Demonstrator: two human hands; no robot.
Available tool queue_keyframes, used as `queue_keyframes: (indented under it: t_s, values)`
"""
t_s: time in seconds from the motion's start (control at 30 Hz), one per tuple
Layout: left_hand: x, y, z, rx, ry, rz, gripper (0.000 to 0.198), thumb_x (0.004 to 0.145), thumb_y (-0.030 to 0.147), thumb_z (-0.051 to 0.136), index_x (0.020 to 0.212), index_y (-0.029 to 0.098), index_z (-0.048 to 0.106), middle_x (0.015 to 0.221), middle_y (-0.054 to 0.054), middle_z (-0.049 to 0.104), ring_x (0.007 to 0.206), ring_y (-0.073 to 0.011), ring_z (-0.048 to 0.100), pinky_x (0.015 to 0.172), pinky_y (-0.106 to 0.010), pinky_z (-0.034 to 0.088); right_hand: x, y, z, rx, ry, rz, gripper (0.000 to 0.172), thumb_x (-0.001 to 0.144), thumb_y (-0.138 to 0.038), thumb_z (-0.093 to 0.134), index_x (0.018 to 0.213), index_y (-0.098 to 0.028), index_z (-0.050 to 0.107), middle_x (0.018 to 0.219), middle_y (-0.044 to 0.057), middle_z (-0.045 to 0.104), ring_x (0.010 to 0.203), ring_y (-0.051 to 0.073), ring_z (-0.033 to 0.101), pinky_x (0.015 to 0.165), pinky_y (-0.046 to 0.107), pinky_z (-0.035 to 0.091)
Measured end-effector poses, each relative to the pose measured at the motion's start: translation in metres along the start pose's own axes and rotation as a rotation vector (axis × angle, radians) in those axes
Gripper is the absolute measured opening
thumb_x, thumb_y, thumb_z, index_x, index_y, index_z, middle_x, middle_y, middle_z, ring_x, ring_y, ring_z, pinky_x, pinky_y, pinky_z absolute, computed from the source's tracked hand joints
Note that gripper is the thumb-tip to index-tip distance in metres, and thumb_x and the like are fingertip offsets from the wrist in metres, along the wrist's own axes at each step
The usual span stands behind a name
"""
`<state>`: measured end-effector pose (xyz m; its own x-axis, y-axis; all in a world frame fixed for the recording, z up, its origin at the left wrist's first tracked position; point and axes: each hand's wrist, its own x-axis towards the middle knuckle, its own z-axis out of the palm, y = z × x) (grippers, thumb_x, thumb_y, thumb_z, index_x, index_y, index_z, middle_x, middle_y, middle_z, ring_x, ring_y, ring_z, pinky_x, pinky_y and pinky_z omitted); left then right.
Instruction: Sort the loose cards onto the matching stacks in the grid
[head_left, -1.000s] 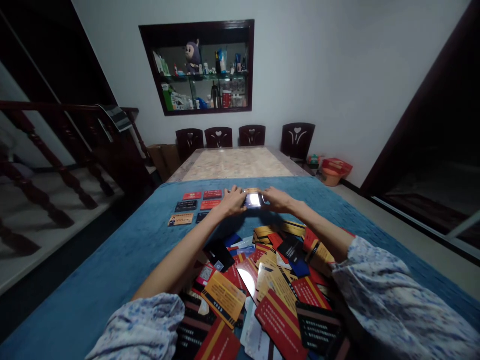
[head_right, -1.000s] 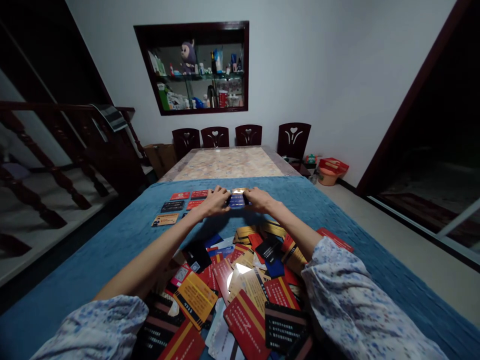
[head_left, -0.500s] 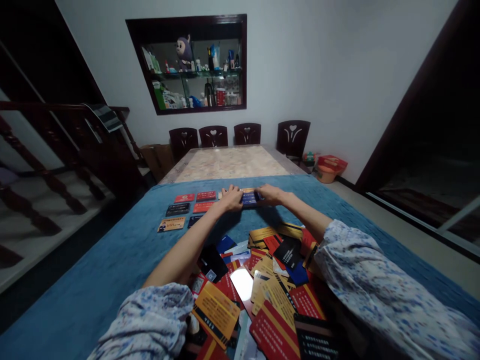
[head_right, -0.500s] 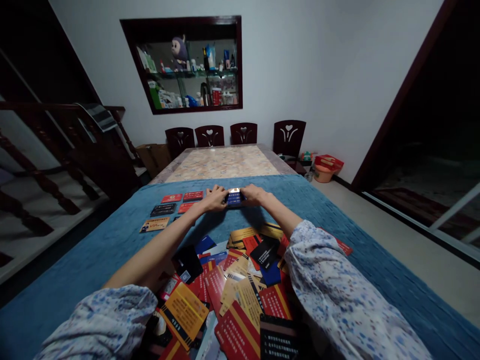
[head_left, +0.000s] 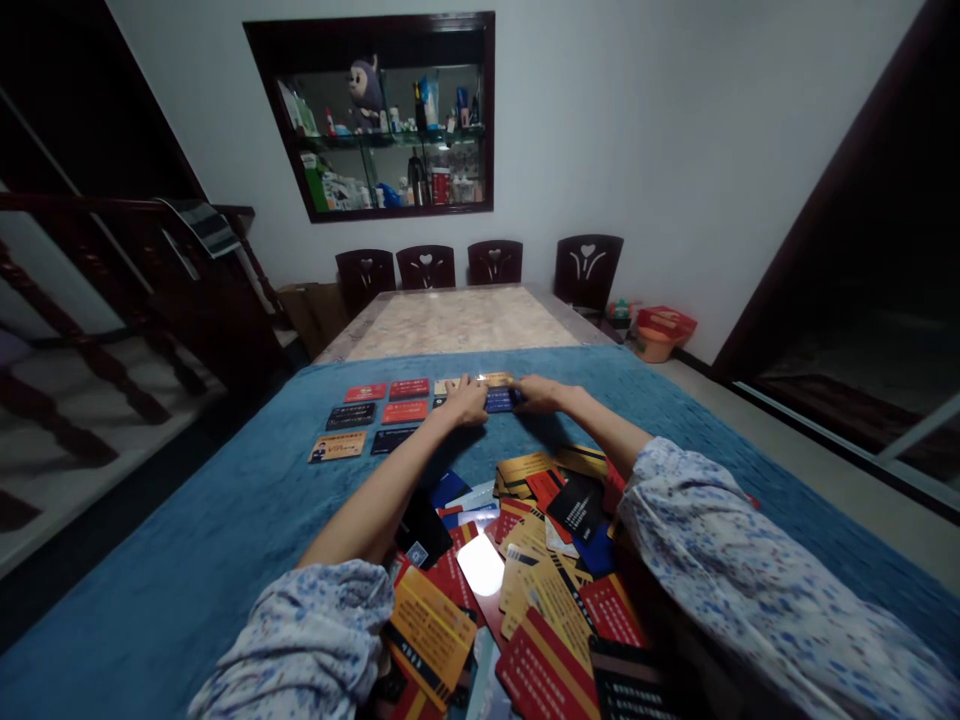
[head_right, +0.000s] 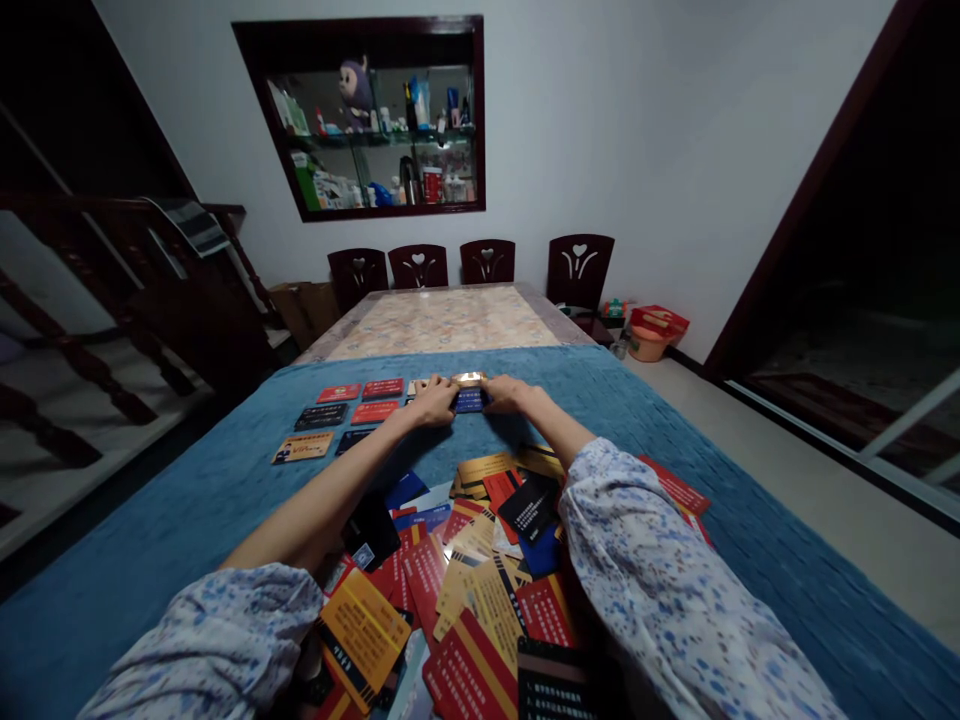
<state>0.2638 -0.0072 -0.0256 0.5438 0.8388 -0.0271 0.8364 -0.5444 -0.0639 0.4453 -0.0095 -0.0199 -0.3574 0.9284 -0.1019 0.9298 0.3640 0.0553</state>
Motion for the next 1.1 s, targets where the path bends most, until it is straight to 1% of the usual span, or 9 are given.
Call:
queue_keyframes:
  t_s: [0.1, 0.23, 0.33, 0.43, 0.5, 0.6, 0.77, 0.93, 1.1]
  values:
    - [0.003, -0.001, 0.001, 0.006, -0.011, 0.002, 0.046, 0.078, 0.019, 0.052, 0.124, 0.016, 0.053, 0.135, -0.018, 0.05, 0.129, -0.0355, 0.037, 0.103, -0.062, 0.034, 0.003, 0.0, 0.002, 0.009, 0.0, -0.006, 0.052, 0.082, -0.032, 0.067, 0.132, -0.017, 0.059, 0.123, 0.015, 0.067, 0.107, 0.026, 0.067, 0.083, 0.025, 0.05]
    - [0.003, -0.002, -0.001, 0.005, -0.02, 0.01, 0.05, 0.074, 0.019, 0.054, 0.123, 0.017, 0.054, 0.134, -0.018, 0.052, 0.127, -0.0368, 0.038, 0.102, -0.063, 0.033, 0.008, 0.001, 0.001, 0.023, -0.014, -0.011, 0.051, 0.078, -0.031, 0.07, 0.127, -0.02, 0.062, 0.115, 0.011, 0.071, 0.101, 0.024, 0.068, 0.08, 0.023, 0.05]
    - [0.003, -0.001, -0.002, 0.01, -0.019, 0.014, 0.05, 0.071, 0.018, 0.056, 0.121, 0.015, 0.056, 0.132, -0.02, 0.053, 0.126, -0.0374, 0.04, 0.1, -0.062, 0.035, 0.012, 0.001, -0.001, 0.026, -0.038, -0.007, 0.046, 0.078, -0.03, 0.069, 0.123, -0.021, 0.065, 0.111, 0.008, 0.073, 0.099, 0.022, 0.069, 0.077, 0.022, 0.05]
    - [0.004, 0.0, -0.001, 0.013, -0.017, 0.006, 0.048, 0.071, 0.018, 0.056, 0.119, 0.015, 0.057, 0.131, -0.019, 0.054, 0.125, -0.0366, 0.042, 0.1, -0.061, 0.037, 0.015, -0.002, -0.003, 0.022, -0.072, 0.005, 0.042, 0.078, -0.03, 0.068, 0.118, -0.018, 0.068, 0.109, 0.011, 0.073, 0.097, 0.023, 0.069, 0.075, 0.022, 0.051]
    - [0.004, 0.0, 0.001, 0.013, -0.012, -0.003, 0.048, 0.071, 0.018, 0.057, 0.119, 0.016, 0.057, 0.131, -0.018, 0.053, 0.126, -0.0366, 0.041, 0.1, -0.061, 0.036, 0.017, -0.005, -0.003, 0.019, -0.088, 0.019, 0.042, 0.078, -0.029, 0.067, 0.117, -0.016, 0.068, 0.11, 0.013, 0.073, 0.096, 0.024, 0.069, 0.075, 0.024, 0.051]
    - [0.004, 0.001, 0.002, 0.008, -0.002, -0.009, 0.047, 0.071, 0.018, 0.058, 0.119, 0.016, 0.057, 0.133, -0.018, 0.052, 0.127, -0.037, 0.04, 0.102, -0.061, 0.034, 0.019, -0.009, -0.002, 0.014, -0.103, 0.043, 0.041, 0.078, -0.024, 0.065, 0.118, -0.014, 0.067, 0.111, 0.015, 0.072, 0.095, 0.024, 0.07, 0.075, 0.025, 0.052]
    - [0.001, 0.001, 0.002, 0.012, 0.007, 0.003, 0.047, 0.073, 0.018, 0.057, 0.12, 0.015, 0.056, 0.131, -0.019, 0.054, 0.126, -0.0374, 0.041, 0.102, -0.062, 0.034, 0.02, -0.013, -0.002, 0.0, -0.132, 0.07, 0.035, 0.077, -0.018, 0.062, 0.111, -0.011, 0.07, 0.105, 0.017, 0.073, 0.091, 0.026, 0.07, 0.07, 0.026, 0.053]
    - [-0.005, 0.0, 0.001, 0.026, 0.034, 0.027, 0.048, 0.076, 0.018, 0.055, 0.124, 0.015, 0.054, 0.133, -0.019, 0.054, 0.126, -0.0368, 0.04, 0.101, -0.061, 0.035, 0.015, -0.012, -0.003, -0.009, -0.097, 0.049, 0.041, 0.076, -0.018, 0.062, 0.116, -0.013, 0.068, 0.11, 0.016, 0.072, 0.097, 0.027, 0.069, 0.074, 0.027, 0.053]
    - [-0.018, -0.002, -0.003, 0.018, 0.068, 0.053, 0.045, 0.078, 0.017, 0.051, 0.123, 0.018, 0.056, 0.131, -0.016, 0.055, 0.126, -0.0357, 0.04, 0.1, -0.058, 0.035, 0.006, -0.008, -0.002, 0.004, -0.043, 0.02, 0.045, 0.077, -0.023, 0.065, 0.121, -0.014, 0.065, 0.111, 0.014, 0.072, 0.098, 0.026, 0.069, 0.077, 0.026, 0.051]
